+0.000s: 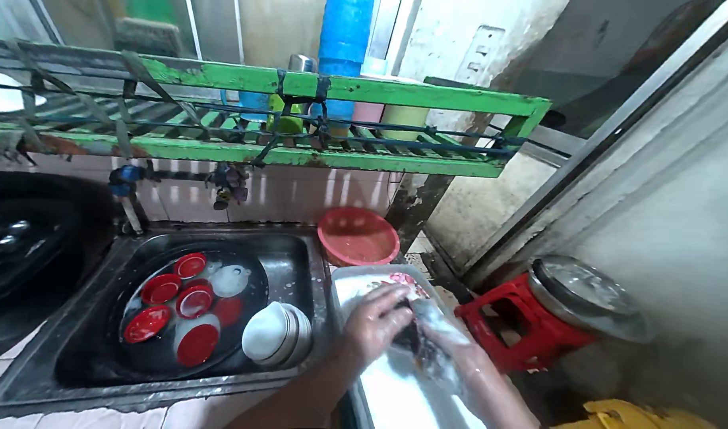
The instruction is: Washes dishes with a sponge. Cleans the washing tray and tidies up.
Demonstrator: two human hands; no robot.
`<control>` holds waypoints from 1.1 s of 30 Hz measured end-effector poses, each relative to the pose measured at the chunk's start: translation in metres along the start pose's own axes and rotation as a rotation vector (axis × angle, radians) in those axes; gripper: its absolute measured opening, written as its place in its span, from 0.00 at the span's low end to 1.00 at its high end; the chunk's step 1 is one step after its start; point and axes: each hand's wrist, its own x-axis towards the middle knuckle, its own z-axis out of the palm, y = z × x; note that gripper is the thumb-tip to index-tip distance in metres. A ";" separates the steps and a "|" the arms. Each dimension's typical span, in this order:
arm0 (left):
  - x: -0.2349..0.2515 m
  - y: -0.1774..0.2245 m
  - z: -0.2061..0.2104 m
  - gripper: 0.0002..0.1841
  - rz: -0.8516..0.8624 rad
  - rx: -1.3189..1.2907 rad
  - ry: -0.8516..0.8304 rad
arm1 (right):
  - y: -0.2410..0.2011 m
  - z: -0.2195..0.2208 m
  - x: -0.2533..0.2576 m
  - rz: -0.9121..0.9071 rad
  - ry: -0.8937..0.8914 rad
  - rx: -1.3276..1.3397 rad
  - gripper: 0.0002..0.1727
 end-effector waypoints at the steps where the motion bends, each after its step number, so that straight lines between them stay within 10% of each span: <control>1: -0.003 -0.005 0.009 0.21 0.115 0.112 0.006 | -0.001 0.005 0.000 0.034 0.008 -0.087 0.22; 3: -0.009 -0.016 0.023 0.20 0.188 0.134 0.103 | -0.005 0.016 -0.002 -0.004 0.022 -0.171 0.23; 9: 0.020 0.006 -0.002 0.15 -0.734 -0.397 -0.091 | 0.017 0.024 -0.032 -0.838 -0.169 -0.682 0.27; 11: 0.022 0.002 -0.002 0.17 -0.696 -0.410 -0.124 | 0.025 0.023 -0.031 -0.722 -0.179 -0.478 0.27; 14: 0.013 -0.011 0.018 0.21 -0.126 -0.116 -0.006 | 0.016 0.029 -0.023 -0.162 0.059 0.196 0.15; 16: 0.009 -0.014 0.027 0.21 0.062 0.034 0.034 | 0.013 0.029 -0.020 -0.138 0.107 0.172 0.15; 20: 0.025 0.003 0.002 0.32 -0.525 0.015 -0.337 | 0.022 0.017 -0.034 -0.731 -0.240 -0.733 0.27; 22: 0.031 0.002 -0.005 0.41 -0.638 -0.030 -0.413 | 0.028 0.016 -0.034 -0.839 -0.272 -0.733 0.24; 27: 0.023 -0.007 0.020 0.23 -0.073 -0.043 -0.152 | 0.016 0.017 -0.016 -0.158 0.080 -0.027 0.29; 33: 0.029 -0.011 -0.008 0.25 -0.677 -0.192 -0.483 | 0.025 -0.002 -0.019 -1.033 -0.350 -0.924 0.22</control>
